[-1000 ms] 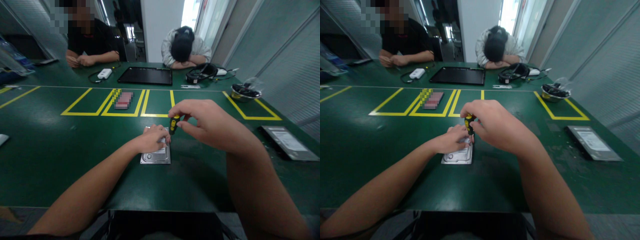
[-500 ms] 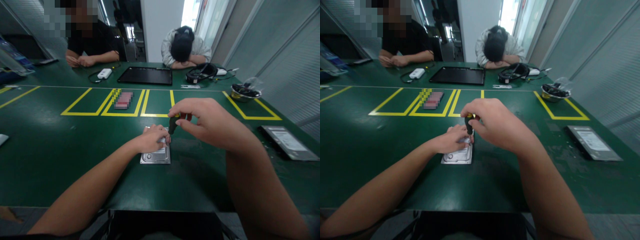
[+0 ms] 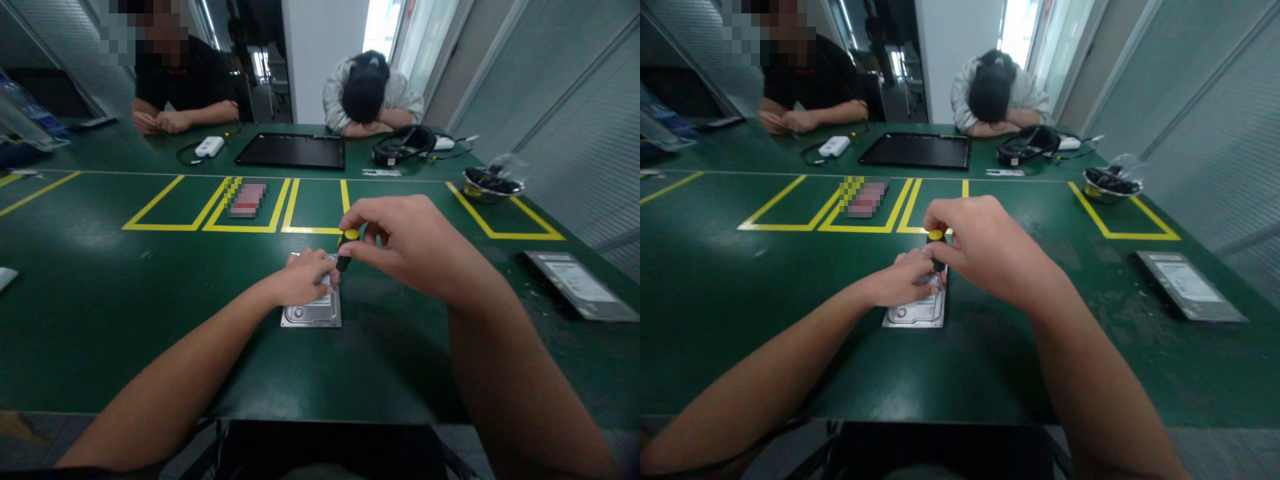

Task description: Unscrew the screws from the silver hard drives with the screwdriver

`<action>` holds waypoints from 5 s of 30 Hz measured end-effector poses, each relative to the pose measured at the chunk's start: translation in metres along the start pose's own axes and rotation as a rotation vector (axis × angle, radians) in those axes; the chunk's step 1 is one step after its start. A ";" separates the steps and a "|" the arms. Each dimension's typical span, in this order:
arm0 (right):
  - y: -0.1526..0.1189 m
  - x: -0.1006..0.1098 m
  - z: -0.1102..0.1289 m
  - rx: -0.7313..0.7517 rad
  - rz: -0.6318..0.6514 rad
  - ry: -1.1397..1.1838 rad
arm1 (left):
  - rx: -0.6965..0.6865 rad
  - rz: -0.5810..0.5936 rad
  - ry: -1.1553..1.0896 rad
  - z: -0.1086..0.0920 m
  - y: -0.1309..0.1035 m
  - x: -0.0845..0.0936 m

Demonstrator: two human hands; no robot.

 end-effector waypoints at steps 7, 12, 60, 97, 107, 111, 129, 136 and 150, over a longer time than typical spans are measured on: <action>0.001 0.000 0.004 0.026 0.019 0.005 | -0.012 0.007 -0.003 0.000 0.000 0.000; 0.002 0.000 0.009 0.072 0.051 0.027 | -0.008 -0.001 0.004 0.000 0.000 0.000; 0.000 0.002 0.010 0.138 0.010 0.033 | -0.020 -0.021 -0.026 0.002 -0.001 0.000; 0.000 0.002 0.007 0.114 0.005 0.030 | -0.027 -0.029 -0.048 0.001 -0.003 0.000; 0.001 0.000 0.009 0.127 0.024 0.035 | -0.010 -0.019 -0.042 0.002 -0.003 0.000; 0.001 0.000 0.008 0.098 0.009 0.021 | -0.015 -0.025 -0.046 0.001 -0.003 0.001; -0.002 0.003 0.006 0.080 0.049 -0.005 | -0.033 -0.023 -0.052 0.001 -0.004 0.001; 0.001 0.002 0.008 0.085 0.051 -0.010 | -0.025 -0.033 -0.049 0.002 -0.003 -0.001; 0.004 -0.004 0.009 0.105 0.036 0.004 | -0.021 -0.034 -0.024 0.000 -0.002 0.000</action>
Point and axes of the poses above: each hand's wrist, its own y-axis towards the middle knuckle, its own x-axis out of the back of the hand, z = x × y, the point moved 6 cm from there along y, towards the middle knuckle
